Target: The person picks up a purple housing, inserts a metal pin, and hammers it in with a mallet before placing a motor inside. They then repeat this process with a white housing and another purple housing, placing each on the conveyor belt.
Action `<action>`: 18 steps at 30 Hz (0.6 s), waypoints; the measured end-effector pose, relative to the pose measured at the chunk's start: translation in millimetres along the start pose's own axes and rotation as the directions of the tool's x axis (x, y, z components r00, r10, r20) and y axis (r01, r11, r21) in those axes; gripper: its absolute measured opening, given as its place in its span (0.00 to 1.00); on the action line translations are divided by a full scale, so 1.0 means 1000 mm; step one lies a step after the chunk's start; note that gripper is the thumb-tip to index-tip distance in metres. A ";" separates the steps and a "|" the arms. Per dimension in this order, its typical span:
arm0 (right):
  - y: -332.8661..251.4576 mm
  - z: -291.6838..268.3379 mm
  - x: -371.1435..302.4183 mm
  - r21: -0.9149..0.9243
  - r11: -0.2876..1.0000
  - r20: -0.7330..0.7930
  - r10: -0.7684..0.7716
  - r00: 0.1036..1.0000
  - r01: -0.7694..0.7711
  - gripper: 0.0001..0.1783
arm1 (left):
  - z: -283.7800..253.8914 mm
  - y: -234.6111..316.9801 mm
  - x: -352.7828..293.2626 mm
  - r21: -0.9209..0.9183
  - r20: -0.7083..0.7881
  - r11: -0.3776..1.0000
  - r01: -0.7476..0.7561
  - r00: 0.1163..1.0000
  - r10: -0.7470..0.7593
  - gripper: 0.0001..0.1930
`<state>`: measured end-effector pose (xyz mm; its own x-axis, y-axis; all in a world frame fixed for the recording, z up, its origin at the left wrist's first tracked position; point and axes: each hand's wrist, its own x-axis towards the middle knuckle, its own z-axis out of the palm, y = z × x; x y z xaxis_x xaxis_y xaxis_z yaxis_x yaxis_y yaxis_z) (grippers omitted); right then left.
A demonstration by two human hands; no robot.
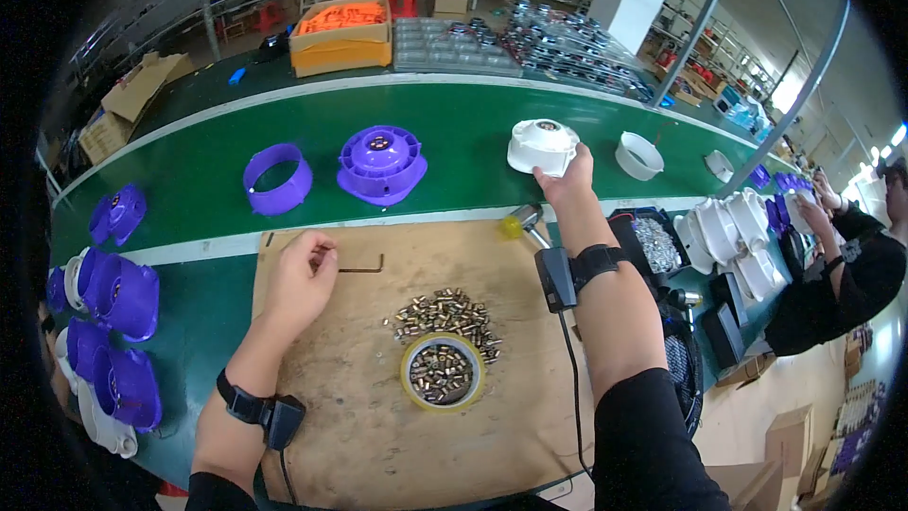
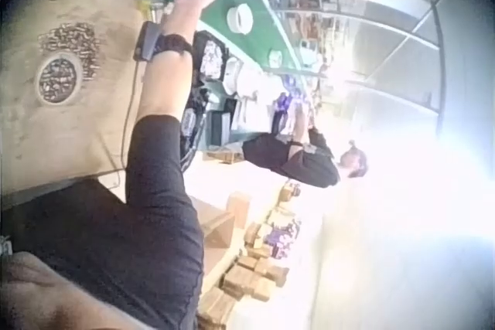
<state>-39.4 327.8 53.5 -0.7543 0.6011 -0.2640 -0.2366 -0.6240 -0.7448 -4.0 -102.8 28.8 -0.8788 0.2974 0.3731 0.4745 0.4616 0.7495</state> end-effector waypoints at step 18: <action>0.095 0.067 -0.046 -0.734 0.341 0.521 -0.273 0.809 0.588 0.46 | 0.005 -0.006 0.003 -0.179 -0.268 0.974 -0.136 0.960 0.085 0.04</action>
<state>-68.2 207.0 36.1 -0.8647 0.3963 0.3087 -0.0743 0.5069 -0.8588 -9.2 -100.3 22.1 -0.8169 0.1006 0.5680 0.5726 0.2598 0.7776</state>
